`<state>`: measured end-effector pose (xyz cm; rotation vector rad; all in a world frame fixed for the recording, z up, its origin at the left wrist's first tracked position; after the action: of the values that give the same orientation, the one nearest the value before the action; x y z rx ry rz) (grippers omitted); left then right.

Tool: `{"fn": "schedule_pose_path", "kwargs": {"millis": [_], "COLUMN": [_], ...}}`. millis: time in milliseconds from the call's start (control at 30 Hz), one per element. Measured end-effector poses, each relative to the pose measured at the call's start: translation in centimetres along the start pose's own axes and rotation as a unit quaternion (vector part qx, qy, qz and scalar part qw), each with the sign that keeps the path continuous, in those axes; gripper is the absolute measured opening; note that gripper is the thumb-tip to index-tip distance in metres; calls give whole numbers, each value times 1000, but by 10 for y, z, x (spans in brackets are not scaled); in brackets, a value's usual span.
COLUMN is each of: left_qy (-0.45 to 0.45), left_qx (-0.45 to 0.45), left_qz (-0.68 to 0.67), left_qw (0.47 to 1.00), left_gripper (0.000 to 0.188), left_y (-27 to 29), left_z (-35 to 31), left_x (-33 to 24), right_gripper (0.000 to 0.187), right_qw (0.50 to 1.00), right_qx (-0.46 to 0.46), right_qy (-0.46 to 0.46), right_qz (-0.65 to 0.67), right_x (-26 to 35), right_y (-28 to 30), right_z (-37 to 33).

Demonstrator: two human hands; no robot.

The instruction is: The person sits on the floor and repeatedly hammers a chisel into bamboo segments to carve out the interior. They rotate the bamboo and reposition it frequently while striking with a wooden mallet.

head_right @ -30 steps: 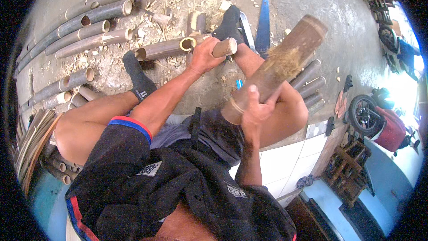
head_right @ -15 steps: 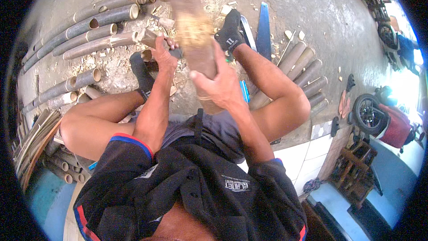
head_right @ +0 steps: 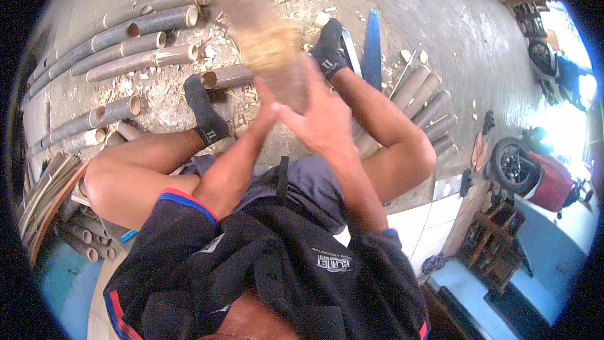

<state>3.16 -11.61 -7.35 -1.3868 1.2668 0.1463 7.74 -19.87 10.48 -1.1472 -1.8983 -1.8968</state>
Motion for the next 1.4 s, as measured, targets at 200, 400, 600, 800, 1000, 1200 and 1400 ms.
{"fn": "schedule_pose_path", "kwargs": {"millis": [200,400,600,800,1000,1200,1400], "left_qy": [-222,-252,-234,-213,-222,-218,-219], "left_qx": [151,132,174,180,158,168,167], "left_qz": [490,547,534,506,527,564,573], "left_qw": [829,787,793,816,805,778,772], "left_gripper": [40,42,39,33,35,34,33], "left_y": [-66,-32,-19,-15,-19,-10,-6], "left_z": [-1,38,54,54,55,59,58], "left_x": [-19,3,8,9,20,23,26], "right_gripper": [79,80,87,88,86,82,82], "right_qw": [942,928,927,940,917,913,932], "right_qx": [-209,-197,-241,-109,-241,-189,-148], "right_qy": [-94,-157,-122,-262,-233,-227,-222], "right_qz": [245,276,258,190,217,281,244], "right_x": [-18,-39,-43,-59,-71,-72,-93], "right_y": [44,30,17,-13,-11,-1,-16], "right_z": [-52,-81,-75,-55,-63,-54,-63]}}
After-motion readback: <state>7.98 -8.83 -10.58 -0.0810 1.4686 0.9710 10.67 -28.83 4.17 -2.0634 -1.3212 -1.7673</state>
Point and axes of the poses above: each hand's wrist, its own z-axis towards the middle knuckle, its own y-axis out of the back of the hand, x = y × z, the point moved 1 cm from there along z, towards the middle knuckle, and after that the axes turned 9 degrees about x, right-handed, at the moved point
